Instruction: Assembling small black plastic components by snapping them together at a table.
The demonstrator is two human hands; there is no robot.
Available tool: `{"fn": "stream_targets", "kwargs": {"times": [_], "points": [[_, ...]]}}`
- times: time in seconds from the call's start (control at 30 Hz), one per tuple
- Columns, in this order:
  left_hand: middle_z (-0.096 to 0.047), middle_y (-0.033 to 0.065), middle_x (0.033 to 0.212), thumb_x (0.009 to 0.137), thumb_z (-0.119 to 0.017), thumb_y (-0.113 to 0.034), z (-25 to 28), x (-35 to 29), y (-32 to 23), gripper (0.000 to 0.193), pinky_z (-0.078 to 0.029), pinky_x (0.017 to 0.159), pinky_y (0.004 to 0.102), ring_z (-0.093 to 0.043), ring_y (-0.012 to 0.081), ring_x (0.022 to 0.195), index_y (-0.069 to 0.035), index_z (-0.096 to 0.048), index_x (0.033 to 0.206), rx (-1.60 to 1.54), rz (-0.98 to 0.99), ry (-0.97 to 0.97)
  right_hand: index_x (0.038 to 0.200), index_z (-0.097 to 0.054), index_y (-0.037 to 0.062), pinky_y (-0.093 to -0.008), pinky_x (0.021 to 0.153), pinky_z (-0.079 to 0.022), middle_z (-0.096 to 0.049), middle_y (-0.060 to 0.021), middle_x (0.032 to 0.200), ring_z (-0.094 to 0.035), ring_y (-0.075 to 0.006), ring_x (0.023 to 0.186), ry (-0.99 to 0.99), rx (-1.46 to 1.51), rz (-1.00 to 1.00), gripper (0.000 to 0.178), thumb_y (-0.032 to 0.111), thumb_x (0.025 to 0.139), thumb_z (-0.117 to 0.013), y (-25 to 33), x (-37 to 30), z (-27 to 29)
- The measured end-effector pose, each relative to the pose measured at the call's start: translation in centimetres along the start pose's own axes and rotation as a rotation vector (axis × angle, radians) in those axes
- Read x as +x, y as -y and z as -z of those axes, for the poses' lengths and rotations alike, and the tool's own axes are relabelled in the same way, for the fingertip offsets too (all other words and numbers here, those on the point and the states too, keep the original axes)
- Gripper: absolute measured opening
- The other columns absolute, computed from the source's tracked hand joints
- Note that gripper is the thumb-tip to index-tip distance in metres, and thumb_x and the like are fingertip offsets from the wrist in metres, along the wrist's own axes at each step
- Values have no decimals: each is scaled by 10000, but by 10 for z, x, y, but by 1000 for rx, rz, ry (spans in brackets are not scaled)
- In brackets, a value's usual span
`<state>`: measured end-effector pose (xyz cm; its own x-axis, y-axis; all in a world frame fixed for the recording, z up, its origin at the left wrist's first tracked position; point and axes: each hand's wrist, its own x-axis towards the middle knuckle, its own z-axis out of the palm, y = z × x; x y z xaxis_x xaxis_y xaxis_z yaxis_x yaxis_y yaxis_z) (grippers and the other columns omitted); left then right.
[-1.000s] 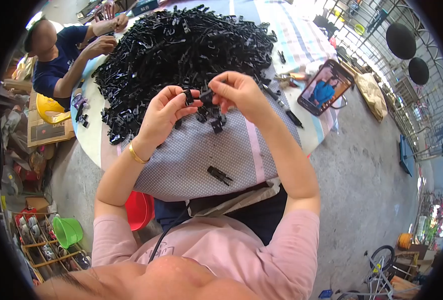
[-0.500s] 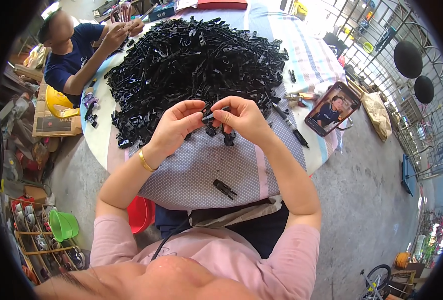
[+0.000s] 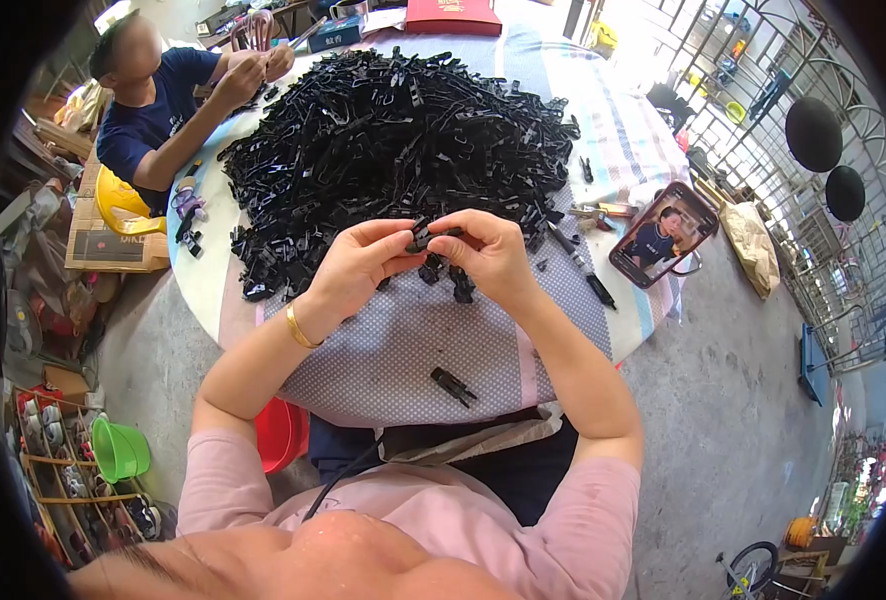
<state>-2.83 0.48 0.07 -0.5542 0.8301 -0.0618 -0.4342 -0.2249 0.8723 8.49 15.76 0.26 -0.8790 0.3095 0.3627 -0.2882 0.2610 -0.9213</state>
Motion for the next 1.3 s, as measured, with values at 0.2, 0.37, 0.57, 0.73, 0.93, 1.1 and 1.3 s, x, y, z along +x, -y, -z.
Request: {"fn": "stream_targets", "kwargs": {"times": [0.2, 0.37, 0.57, 0.73, 0.93, 1.1, 1.3], "points": [[-628, 130, 988, 864, -579, -78, -2, -4, -2, 234, -520, 823, 304, -626, 185, 877, 47, -591, 1061, -18, 4, 19, 856, -654, -13, -204, 614, -504, -624, -96, 951, -602, -107, 760, -104, -116, 260, 194, 139, 753, -716, 0, 2, -7], [-631, 89, 943, 811, -651, -59, -5, -6, -1, 299, -499, 748, 226, -603, 116, 828, 54, -581, 1078, 176, -89, 81, 867, -648, 2, -210, 624, -504, -627, -107, 961, -616, -114, 766, -134, -107, 247, 221, 168, 744, -728, -2, 0, -7], [-631, 48, 894, 802, -652, -30, -4, -9, -1, 258, -485, 687, 197, -577, 69, 786, 22, -593, 1048, 424, -204, 37, 1052, -580, 24, -208, 666, -482, -589, -38, 939, -573, -90, 829, -26, -17, 93, 411, 215, 731, -750, 1, 0, -6], [-622, 44, 871, 811, -618, 2, -6, -9, 3, 209, -481, 678, 195, -574, 68, 773, 22, -597, 1018, 531, -357, 81, 1013, -593, 2, -209, 703, -486, -579, -20, 889, -570, -82, 791, 89, 99, -7, 358, 169, 736, -746, 6, 2, 2], [-612, 36, 919, 838, -594, -18, -7, -12, -8, 262, -485, 732, 193, -580, 75, 804, 31, -553, 1092, 585, -242, 180, 1013, -590, -8, -206, 696, -490, -584, -32, 909, -572, -73, 781, 94, 30, 4, 340, 150, 747, -732, 7, 0, 6], [-600, 77, 902, 890, -531, -79, -6, -3, -3, 308, -515, 809, 277, -607, 136, 782, 35, -509, 1176, 131, -65, 30, 1213, -477, 20, -269, 719, -513, -572, -72, 1043, -571, -134, 841, -3, 485, -141, 513, 425, 900, -491, -5, 19, 24], [-602, 57, 799, 880, -554, -116, -6, -8, -15, 189, -494, 639, 233, -577, 93, 670, 5, -576, 1023, 344, 57, 327, 878, -651, 10, -240, 604, -463, -626, -48, 756, -573, -113, 655, -123, -387, 0, 130, 103, 788, -658, -17, 15, 28]]}}
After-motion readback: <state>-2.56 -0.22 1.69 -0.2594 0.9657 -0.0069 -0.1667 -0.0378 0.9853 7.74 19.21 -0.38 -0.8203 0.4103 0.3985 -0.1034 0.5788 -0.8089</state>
